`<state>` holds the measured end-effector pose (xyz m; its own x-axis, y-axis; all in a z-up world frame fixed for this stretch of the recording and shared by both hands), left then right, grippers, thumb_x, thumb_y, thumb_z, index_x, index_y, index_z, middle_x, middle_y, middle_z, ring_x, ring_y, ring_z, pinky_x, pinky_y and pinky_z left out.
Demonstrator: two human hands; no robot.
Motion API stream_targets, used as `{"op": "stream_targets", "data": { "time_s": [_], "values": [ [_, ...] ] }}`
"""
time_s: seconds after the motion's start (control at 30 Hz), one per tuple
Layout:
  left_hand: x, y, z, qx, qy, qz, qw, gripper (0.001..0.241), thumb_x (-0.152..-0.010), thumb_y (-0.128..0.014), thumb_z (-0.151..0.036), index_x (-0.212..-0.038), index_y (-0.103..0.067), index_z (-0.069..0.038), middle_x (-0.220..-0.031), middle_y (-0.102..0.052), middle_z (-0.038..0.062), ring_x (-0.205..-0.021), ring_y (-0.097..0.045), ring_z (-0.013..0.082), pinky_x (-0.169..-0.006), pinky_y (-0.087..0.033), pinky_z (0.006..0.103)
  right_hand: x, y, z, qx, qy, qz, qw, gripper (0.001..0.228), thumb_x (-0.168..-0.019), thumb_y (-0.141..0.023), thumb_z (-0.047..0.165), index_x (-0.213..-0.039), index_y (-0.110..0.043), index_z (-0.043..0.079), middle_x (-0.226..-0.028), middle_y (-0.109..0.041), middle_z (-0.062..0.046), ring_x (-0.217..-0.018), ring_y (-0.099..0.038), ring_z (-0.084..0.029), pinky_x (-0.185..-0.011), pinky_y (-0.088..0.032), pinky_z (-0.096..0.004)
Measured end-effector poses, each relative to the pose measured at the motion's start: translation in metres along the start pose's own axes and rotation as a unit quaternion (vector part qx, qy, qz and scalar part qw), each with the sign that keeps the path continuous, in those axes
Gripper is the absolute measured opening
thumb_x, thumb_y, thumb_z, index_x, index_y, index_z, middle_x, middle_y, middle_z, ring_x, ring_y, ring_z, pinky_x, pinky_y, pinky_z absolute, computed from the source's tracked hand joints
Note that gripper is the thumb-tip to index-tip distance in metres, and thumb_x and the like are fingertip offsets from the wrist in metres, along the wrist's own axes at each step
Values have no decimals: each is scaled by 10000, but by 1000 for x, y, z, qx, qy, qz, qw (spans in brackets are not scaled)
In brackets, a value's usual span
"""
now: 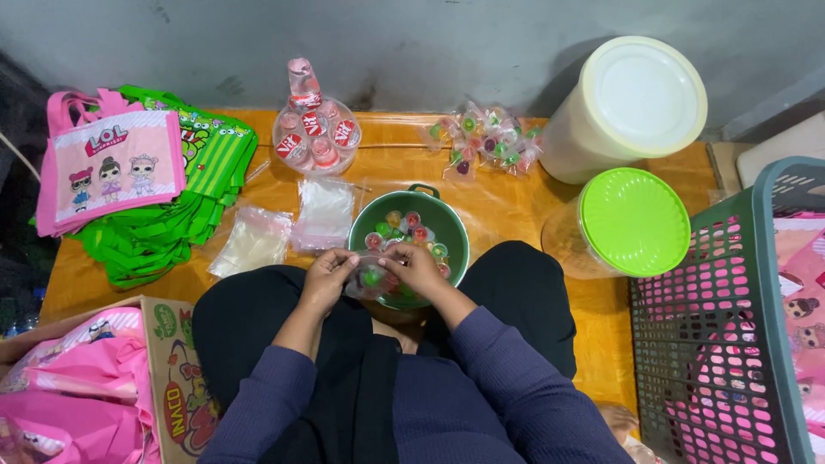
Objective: Packing small jelly cups into clear plastic bags from a green bowl
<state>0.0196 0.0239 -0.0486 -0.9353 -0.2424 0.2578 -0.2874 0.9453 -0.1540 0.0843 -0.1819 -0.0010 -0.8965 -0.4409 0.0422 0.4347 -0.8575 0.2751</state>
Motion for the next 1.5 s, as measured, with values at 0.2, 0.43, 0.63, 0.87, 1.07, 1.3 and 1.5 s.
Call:
{"op": "stream_targets", "data": {
  "time_s": [0.2, 0.43, 0.63, 0.87, 1.07, 1.3, 1.5],
  "values": [
    [13, -12, -32, -30, -24, 8, 999, 166, -937, -766, -162, -1092, -772, -105, -969, -757, 26, -907, -659, 70, -869, -557, 268, -3, 5, -8, 31, 30, -24, 999, 81, -815, -838, 155, -879, -789, 162, -843, -722, -31, -859, -682, -177, -755, -549, -290],
    [2, -3, -8, -46, -33, 6, 998, 134, -931, -777, -166, -1059, -777, -125, -922, -742, 11, -888, -660, 62, -853, -553, 262, 2, -2, 12, 24, 62, -20, 998, 105, -856, -818, 189, -958, -800, 169, -906, -738, -45, -929, -694, -225, -833, -535, -357],
    [3, -5, -9, -65, -33, -11, 997, 125, -932, -777, -164, -1052, -776, -130, -914, -741, 0, -877, -665, 63, -859, -552, 260, 2, -7, 13, 21, 86, -40, 995, 98, -840, -824, 188, -933, -800, 169, -911, -749, -54, -919, -708, -245, -809, -534, -359],
    [16, -18, -31, -188, -62, 8, 980, 97, -954, -742, -183, -1021, -773, -121, -891, -768, 59, -837, -692, 140, -785, -568, 335, 0, -16, 12, -7, 140, -46, 989, 104, -814, -831, 121, -909, -789, 127, -876, -747, -76, -874, -708, -266, -774, -539, -361],
    [19, -21, -42, -243, -118, 44, 962, 111, -977, -699, -169, -1047, -753, -102, -895, -763, 104, -867, -714, 229, -787, -572, 402, -4, -18, 3, -10, 153, -37, 988, 82, -842, -816, 138, -897, -758, 121, -849, -709, -57, -830, -684, -252, -730, -533, -338],
    [-1, -1, -10, -119, -45, 1, 992, 79, -981, -678, -158, -996, -742, -113, -902, -735, 43, -867, -635, 130, -826, -542, 325, -14, 1, 2, 44, 98, 33, 994, 336, -841, -823, 225, -736, -559, 47, -685, -533, -107, -665, -568, -298, -650, -456, -400],
    [-7, 3, -7, -56, 14, -15, 998, 134, -1003, -643, -189, -946, -741, -117, -890, -736, 35, -830, -664, 132, -803, -560, 309, -5, 20, 38, -49, -34, 204, 977, 463, -975, -704, 299, -618, -478, 109, -505, -556, 3, -520, -578, -112, -507, -456, -262]
  ]
}}
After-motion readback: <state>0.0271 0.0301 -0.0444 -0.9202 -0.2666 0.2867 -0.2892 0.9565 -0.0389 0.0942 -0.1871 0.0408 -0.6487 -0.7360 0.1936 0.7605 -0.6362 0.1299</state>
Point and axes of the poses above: each hand's wrist, its own x-axis away from the middle knuckle, its own y-axis out of the back of the hand, z = x × y, the point moved 1 cm from there along -x, towards the middle knuckle
